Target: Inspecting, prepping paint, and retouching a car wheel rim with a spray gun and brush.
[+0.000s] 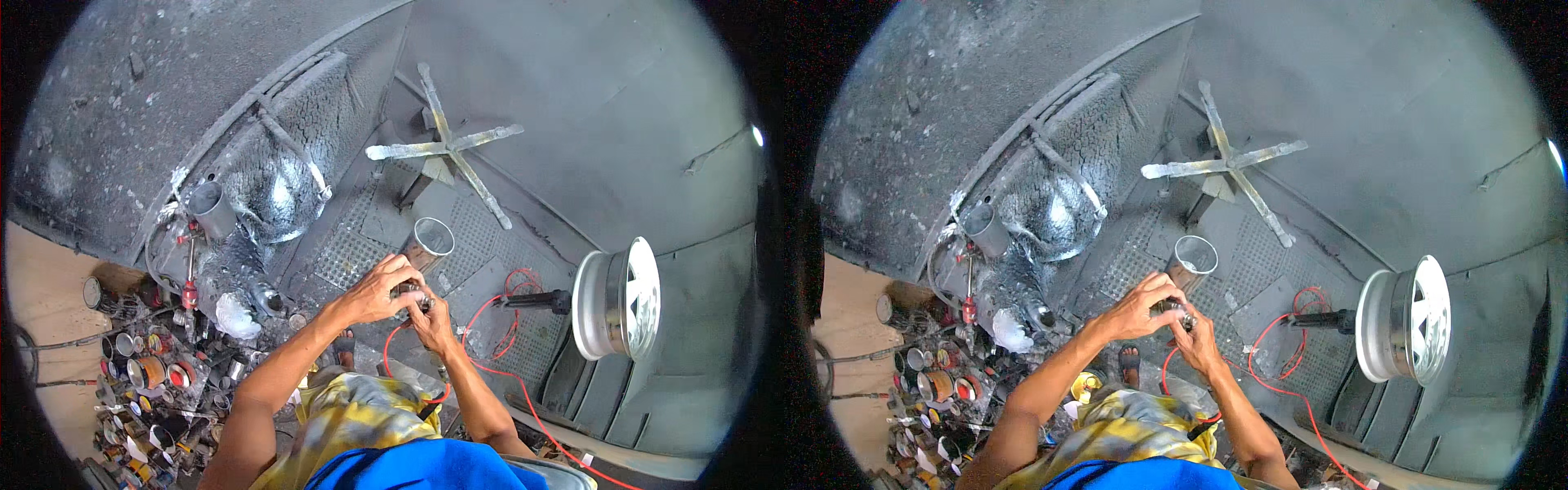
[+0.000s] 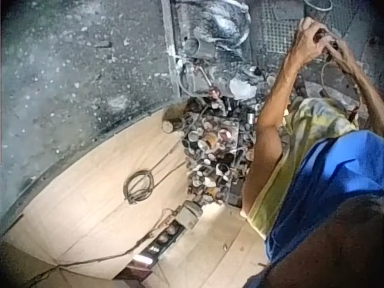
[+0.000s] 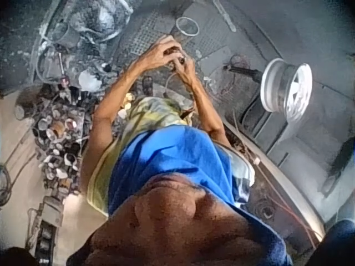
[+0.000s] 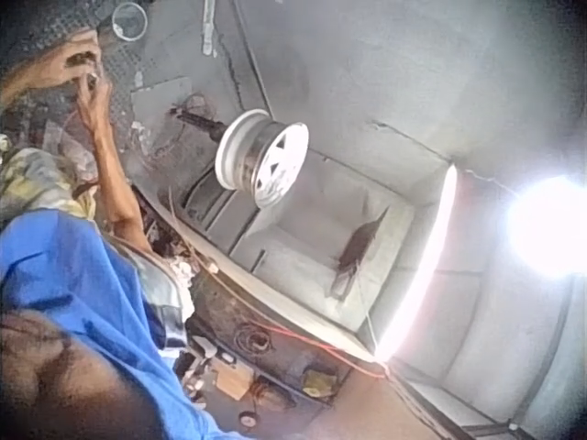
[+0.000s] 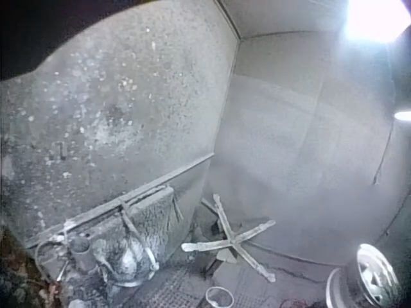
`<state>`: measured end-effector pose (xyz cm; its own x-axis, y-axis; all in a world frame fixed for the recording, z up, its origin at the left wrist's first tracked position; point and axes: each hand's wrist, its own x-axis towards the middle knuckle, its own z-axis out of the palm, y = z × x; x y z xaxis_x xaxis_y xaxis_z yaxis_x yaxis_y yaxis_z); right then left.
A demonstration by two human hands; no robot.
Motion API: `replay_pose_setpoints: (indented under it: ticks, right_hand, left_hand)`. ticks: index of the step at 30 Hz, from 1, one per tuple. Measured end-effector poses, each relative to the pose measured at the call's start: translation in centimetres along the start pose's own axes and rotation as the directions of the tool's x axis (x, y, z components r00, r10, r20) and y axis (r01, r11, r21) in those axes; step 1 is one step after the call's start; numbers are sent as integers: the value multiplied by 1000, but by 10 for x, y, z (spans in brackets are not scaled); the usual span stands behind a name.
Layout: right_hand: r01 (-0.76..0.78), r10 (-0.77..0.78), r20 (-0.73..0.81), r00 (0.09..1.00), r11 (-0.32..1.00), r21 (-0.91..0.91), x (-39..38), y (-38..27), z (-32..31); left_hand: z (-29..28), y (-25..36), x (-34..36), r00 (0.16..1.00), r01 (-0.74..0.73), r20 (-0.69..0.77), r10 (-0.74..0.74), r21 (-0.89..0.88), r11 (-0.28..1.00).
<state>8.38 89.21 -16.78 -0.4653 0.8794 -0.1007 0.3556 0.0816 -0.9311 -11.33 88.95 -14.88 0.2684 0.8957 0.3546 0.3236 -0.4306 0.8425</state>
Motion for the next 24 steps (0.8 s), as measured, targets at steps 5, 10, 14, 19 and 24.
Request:
replay_pose_setpoints:
  ticks: [5,10,14,19,24]
  right_hand:
    - [-65,72,-107,992,996,68,8,-16,5]
    - [-7,10,-189,982,1000,17,27,-13,11]
    - [17,-21,-253,967,1000,-20,31,-25,14]
    - [-27,23,-269,963,1000,-12,31,-23,18]
    - [52,-43,-268,963,998,25,33,-15,23]
  left_hand:
    - [20,-3,-33,851,215,-469,-236,-99,972]
    - [83,-29,-79,925,328,-53,-375,-385,863]
    - [91,-37,-65,836,526,282,-471,-652,545]
    - [76,-36,-58,830,535,351,-433,-718,445]
    - [70,-34,-65,818,561,351,-456,-662,496]
